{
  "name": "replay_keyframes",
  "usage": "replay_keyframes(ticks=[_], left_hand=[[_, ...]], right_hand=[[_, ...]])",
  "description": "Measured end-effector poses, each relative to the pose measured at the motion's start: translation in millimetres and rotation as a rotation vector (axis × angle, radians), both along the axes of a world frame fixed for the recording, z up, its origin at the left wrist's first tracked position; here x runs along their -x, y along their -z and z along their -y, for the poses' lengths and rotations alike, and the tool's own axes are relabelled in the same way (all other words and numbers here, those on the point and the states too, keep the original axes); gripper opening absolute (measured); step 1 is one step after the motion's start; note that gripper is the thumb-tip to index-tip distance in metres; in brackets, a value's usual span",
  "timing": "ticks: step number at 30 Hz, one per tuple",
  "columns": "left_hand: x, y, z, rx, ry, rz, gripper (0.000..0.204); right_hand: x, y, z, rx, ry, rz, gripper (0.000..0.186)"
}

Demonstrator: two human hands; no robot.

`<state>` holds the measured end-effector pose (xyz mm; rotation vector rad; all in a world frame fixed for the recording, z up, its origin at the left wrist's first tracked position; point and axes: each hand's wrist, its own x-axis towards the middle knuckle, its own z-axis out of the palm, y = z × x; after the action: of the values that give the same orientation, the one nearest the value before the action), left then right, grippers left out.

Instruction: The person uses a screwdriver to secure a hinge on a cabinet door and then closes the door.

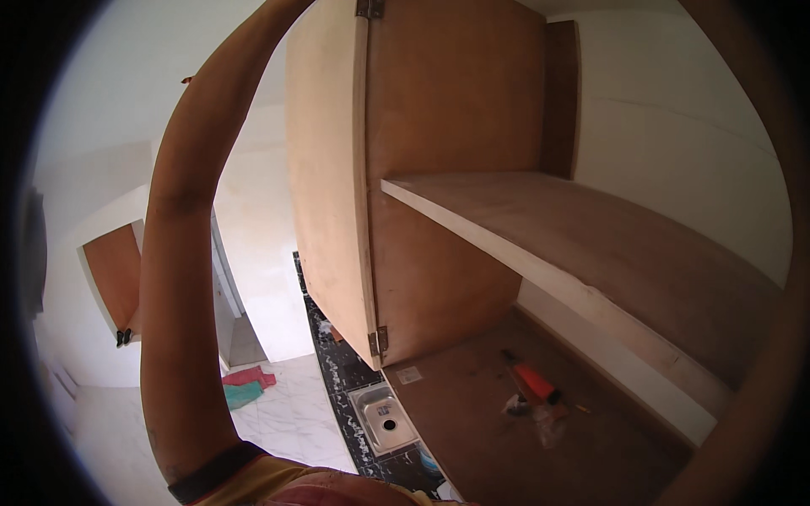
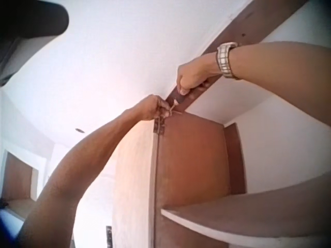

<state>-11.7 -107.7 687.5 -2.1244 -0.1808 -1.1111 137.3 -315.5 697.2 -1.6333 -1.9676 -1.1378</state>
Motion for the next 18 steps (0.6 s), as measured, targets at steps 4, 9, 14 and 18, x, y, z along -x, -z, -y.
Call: replay_keyframes(ticks=[4,9,14,18], left_hand=[[-2.8,5.0,3.7,0.007,0.004,0.046,0.013],[4.6,5.0,-0.2,-0.081,-0.092,-0.001,0.012],[3.3,1.8,4.6,0.033,-0.013,-0.059,0.012],[-8.5,0.6,2.3,0.038,0.038,-0.082,0.010]], right_hand=[[-29.0,-17.9,-25.5,-0.121,0.019,0.326,0.020],[-27.8,36.6,-1.8,-0.303,-0.145,0.908,0.020],[-22.8,47.4,-6.2,-0.425,0.179,1.030,0.021],[-29.0,42.6,-13.5,-0.368,0.258,0.988,0.025]])
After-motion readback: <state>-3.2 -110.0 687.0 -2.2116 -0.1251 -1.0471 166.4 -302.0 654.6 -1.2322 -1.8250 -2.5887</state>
